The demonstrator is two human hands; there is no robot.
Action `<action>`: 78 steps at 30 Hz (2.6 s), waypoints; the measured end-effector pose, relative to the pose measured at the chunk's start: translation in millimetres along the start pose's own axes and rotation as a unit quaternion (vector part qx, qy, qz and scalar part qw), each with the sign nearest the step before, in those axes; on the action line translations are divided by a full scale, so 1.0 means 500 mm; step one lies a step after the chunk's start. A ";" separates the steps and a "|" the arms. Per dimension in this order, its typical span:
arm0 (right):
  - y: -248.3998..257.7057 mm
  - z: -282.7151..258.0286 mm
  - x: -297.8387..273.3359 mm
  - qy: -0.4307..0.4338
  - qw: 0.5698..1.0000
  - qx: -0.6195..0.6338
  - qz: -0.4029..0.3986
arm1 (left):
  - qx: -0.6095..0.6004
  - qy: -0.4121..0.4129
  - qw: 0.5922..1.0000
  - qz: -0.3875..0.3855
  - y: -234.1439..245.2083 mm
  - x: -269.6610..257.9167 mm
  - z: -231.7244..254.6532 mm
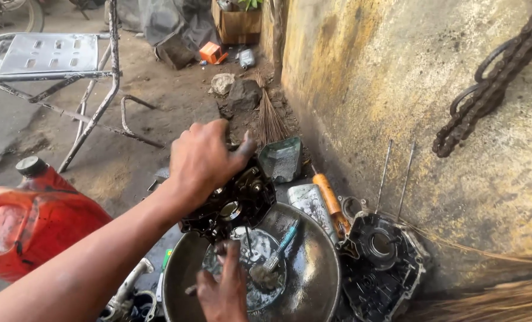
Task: The recorder cleans motorcycle engine crankcase components using a brush and solvent in a metal basin.
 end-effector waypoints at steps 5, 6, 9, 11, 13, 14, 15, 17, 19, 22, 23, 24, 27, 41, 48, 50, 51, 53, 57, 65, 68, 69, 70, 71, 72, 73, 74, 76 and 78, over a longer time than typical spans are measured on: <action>0.021 -0.111 -0.014 -0.052 0.993 0.108 0.017 | -0.001 -0.009 0.999 0.030 -0.009 0.019 -0.003; 0.021 -0.092 -0.007 -0.030 0.997 0.067 0.001 | 0.002 -0.014 0.999 0.042 -0.014 0.018 -0.006; 0.032 0.016 0.035 0.049 0.998 -0.035 -0.033 | 0.008 -0.018 0.999 0.047 -0.011 0.019 -0.009; 0.031 0.011 0.035 0.104 0.989 -0.095 -0.050 | 0.012 -0.014 0.999 0.039 -0.003 0.020 -0.011; 0.030 -0.074 -0.006 0.052 0.995 -0.057 -0.058 | 0.003 -0.006 1.000 0.004 -0.002 0.016 -0.012; 0.031 -0.096 -0.011 0.050 0.995 -0.057 -0.060 | 0.004 -0.004 1.000 0.003 -0.010 0.015 -0.017; 0.035 -0.115 -0.018 0.021 0.996 -0.055 -0.070 | 0.000 -0.021 1.000 0.023 -0.017 0.013 -0.017; 0.049 -0.135 -0.016 -0.006 0.996 -0.051 -0.077 | -0.003 -0.041 0.998 0.047 -0.016 0.016 -0.006; 0.058 -0.131 -0.005 0.020 0.980 -0.161 -0.117 | -0.009 -0.051 0.998 0.040 -0.004 0.020 0.008; 0.051 -0.012 0.071 0.070 0.963 -0.227 -0.129 | -0.030 -0.050 0.998 -0.018 0.016 0.012 0.042; 0.056 -0.032 0.063 0.068 0.962 -0.228 -0.132 | -0.030 -0.047 0.998 -0.019 0.009 0.012 0.047; 0.062 -0.052 0.054 0.067 0.969 -0.205 -0.123 | -0.035 -0.056 0.998 -0.003 0.005 0.011 0.054; 0.048 0.011 0.055 0.079 0.988 -0.101 -0.085 | -0.026 -0.063 0.997 0.021 -0.006 0.010 0.060; 0.094 -0.085 0.036 0.165 0.977 -0.127 -0.036 | -0.010 -0.038 0.999 -0.001 -0.017 0.033 0.065; 0.068 -0.049 0.077 0.278 0.869 -0.399 -0.096 | -0.010 -0.050 0.998 0.033 -0.023 0.028 0.042; 0.095 -0.068 0.089 0.357 0.829 -0.423 -0.080 | -0.021 -0.045 0.998 0.047 -0.009 0.047 0.056; 0.098 -0.069 0.086 0.366 0.830 -0.412 -0.087 | -0.019 -0.032 0.999 0.007 -0.003 0.045 0.057; 0.100 -0.080 0.078 0.376 0.830 -0.400 -0.098 | -0.014 -0.017 0.999 -0.032 0.003 0.038 0.052; 0.100 -0.063 0.091 0.349 0.842 -0.405 -0.079 | -0.029 -0.050 0.998 -0.013 -0.002 0.028 0.049; 0.099 -0.059 0.090 0.277 0.885 -0.364 -0.086 | -0.036 -0.065 0.997 0.020 -0.019 0.036 0.066; 0.134 -0.060 0.073 0.348 0.869 -0.351 -0.038 | -0.034 -0.078 0.995 0.053 -0.015 0.058 0.078; 0.140 -0.039 0.062 0.354 0.870 -0.342 -0.001 | -0.028 -0.068 0.997 0.016 -0.006 0.058 0.076; 0.146 -0.016 0.052 0.361 0.870 -0.334 0.037 | -0.022 -0.058 0.998 -0.022 0.000 0.058 0.074; 0.146 0.011 0.055 0.355 0.873 -0.333 0.036 | -0.023 -0.059 0.998 -0.027 -0.006 0.053 0.067; 0.149 0.039 0.060 0.319 0.891 -0.320 0.040 | -0.029 -0.045 0.997 -0.051 -0.014 0.051 0.060; 0.156 0.059 0.075 0.285 0.906 -0.308 0.048 | -0.036 -0.035 0.996 -0.071 -0.020 0.059 0.056; 0.153 0.076 0.090 0.283 0.907 -0.308 0.052 | -0.038 -0.040 0.996 -0.072 -0.025 0.062 0.055; 0.139 0.107 0.134 0.231 0.933 -0.277 0.008 | -0.024 -0.022 0.999 -0.035 -0.027 0.073 0.040; 0.128 0.095 0.144 0.230 0.931 -0.283 -0.008 | -0.014 -0.010 1.000 -0.021 -0.037 0.084 0.021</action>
Point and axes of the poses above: each hand's wrist, its own x-axis towards the middle knuckle, its own y-axis out of the back of the hand, z = x × y, the point moved 2 cm from there along x, towards the middle knuckle, and after that the axes turned 14 degrees about x, right-handed, at the moved point
